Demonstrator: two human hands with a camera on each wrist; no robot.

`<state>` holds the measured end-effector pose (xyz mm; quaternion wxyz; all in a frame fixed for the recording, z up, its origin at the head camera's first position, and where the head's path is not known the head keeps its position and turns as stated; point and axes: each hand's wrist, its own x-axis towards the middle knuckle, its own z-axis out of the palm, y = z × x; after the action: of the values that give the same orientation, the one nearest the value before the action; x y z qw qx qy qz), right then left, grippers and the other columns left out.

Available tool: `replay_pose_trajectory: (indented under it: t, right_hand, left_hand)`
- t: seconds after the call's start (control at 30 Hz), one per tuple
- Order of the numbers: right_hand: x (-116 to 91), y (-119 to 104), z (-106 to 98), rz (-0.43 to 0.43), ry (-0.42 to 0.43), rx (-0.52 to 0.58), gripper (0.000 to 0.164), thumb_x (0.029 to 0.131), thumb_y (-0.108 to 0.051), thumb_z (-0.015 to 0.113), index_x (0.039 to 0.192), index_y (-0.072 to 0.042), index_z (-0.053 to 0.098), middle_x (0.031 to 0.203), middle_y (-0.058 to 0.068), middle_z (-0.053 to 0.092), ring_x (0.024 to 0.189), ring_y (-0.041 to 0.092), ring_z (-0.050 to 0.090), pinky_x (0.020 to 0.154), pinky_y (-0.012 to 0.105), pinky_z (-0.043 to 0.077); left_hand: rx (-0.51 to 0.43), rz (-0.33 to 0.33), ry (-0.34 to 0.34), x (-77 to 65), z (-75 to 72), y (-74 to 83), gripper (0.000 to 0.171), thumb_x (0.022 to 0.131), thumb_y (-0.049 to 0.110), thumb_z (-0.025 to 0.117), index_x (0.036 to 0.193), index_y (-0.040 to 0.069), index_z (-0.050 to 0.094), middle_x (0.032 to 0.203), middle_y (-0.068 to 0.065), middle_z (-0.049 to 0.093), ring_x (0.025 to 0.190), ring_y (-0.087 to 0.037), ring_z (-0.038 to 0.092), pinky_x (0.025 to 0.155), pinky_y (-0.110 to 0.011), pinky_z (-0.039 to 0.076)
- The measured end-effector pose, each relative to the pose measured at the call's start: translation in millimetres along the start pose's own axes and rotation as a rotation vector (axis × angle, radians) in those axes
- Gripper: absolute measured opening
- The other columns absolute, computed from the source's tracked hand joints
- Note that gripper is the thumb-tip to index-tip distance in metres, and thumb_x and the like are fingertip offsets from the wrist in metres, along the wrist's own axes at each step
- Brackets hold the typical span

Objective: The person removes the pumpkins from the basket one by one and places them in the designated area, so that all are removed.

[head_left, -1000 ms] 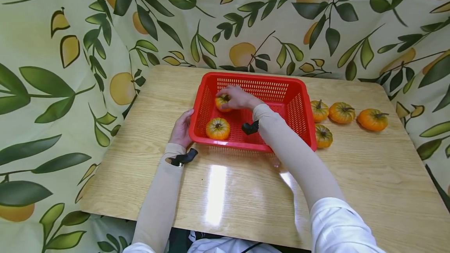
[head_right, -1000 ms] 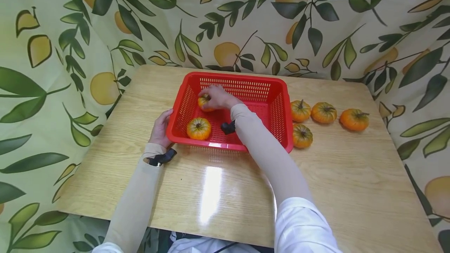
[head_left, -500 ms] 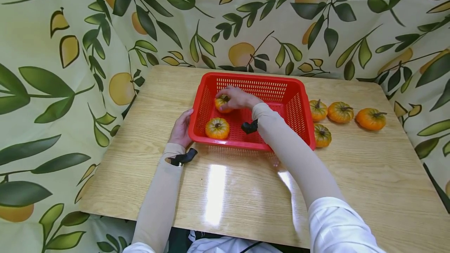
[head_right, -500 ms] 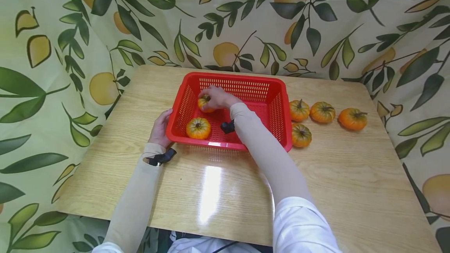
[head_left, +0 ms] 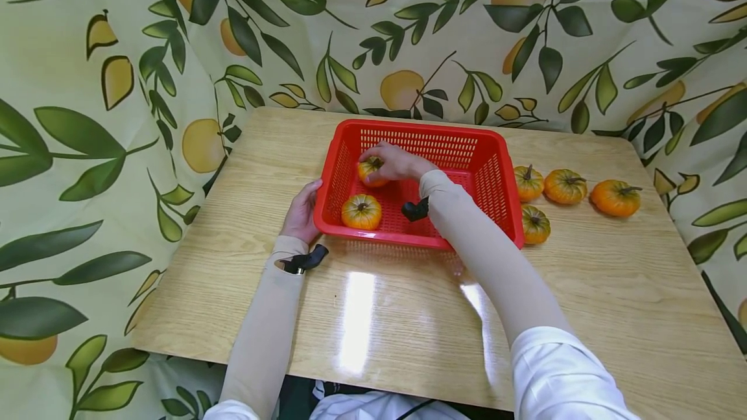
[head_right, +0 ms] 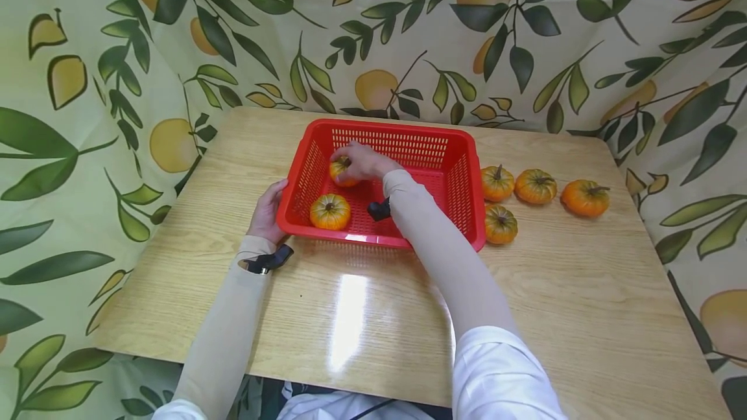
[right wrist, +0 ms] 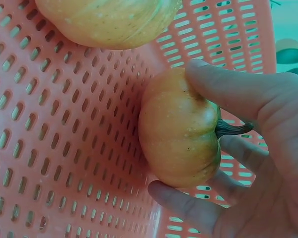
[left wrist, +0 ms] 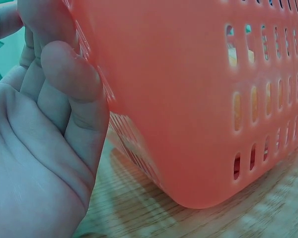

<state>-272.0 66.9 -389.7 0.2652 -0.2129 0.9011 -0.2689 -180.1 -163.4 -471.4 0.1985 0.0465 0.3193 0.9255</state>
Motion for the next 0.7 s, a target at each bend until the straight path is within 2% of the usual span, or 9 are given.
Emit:
replay_pose_trajectory:
  t: [0.13,0.33,0.57,0.7]
  right_hand:
    - [-1.0,-1.5,-0.2,-0.001,-0.009,-0.009,0.051,0.094,-0.026,0.072,0.142,-0.021,0.056,0.149,0.011,0.037,0.136,0.032,0.038,0.121,0.053,0.033]
    - [-0.8,-2.4,-0.8,0.012,-0.022,-0.011,0.05,0.094,-0.024,0.072,0.141,-0.021,0.055,0.148,0.011,0.037,0.135,0.032,0.038,0.121,0.053,0.032]
    - [-0.6,-2.5,0.1,0.01,-0.026,-0.018,0.049,0.094,-0.023,0.072,0.14,-0.021,0.053,0.148,0.01,0.041,0.133,0.03,0.039,0.121,0.051,0.033]
    - [-2.0,-4.0,-0.1,0.0,-0.031,-0.025,0.05,0.095,-0.022,0.071,0.141,-0.02,0.052,0.148,0.01,0.041,0.133,0.03,0.039,0.121,0.05,0.034]
  left_hand:
    - [0.002,-0.005,0.016,0.2,0.5,-0.1,0.034,0.086,0.033,0.082,0.107,0.011,0.068,0.097,0.002,0.076,0.09,-0.009,0.07,0.083,-0.022,0.057]
    - [0.025,0.003,0.027,0.3,0.5,-0.6,0.032,0.088,0.035,0.08,0.107,0.012,0.067,0.097,0.004,0.076,0.09,-0.008,0.07,0.083,-0.021,0.056]
    - [0.045,0.01,0.033,1.6,-0.5,-1.4,0.038,0.085,0.036,0.083,0.109,0.013,0.065,0.097,0.004,0.075,0.091,-0.008,0.069,0.083,-0.022,0.056]
    - [0.04,0.004,0.023,0.8,0.1,-0.5,0.034,0.087,0.035,0.08,0.108,0.012,0.066,0.097,0.003,0.075,0.091,-0.008,0.07,0.083,-0.022,0.056]
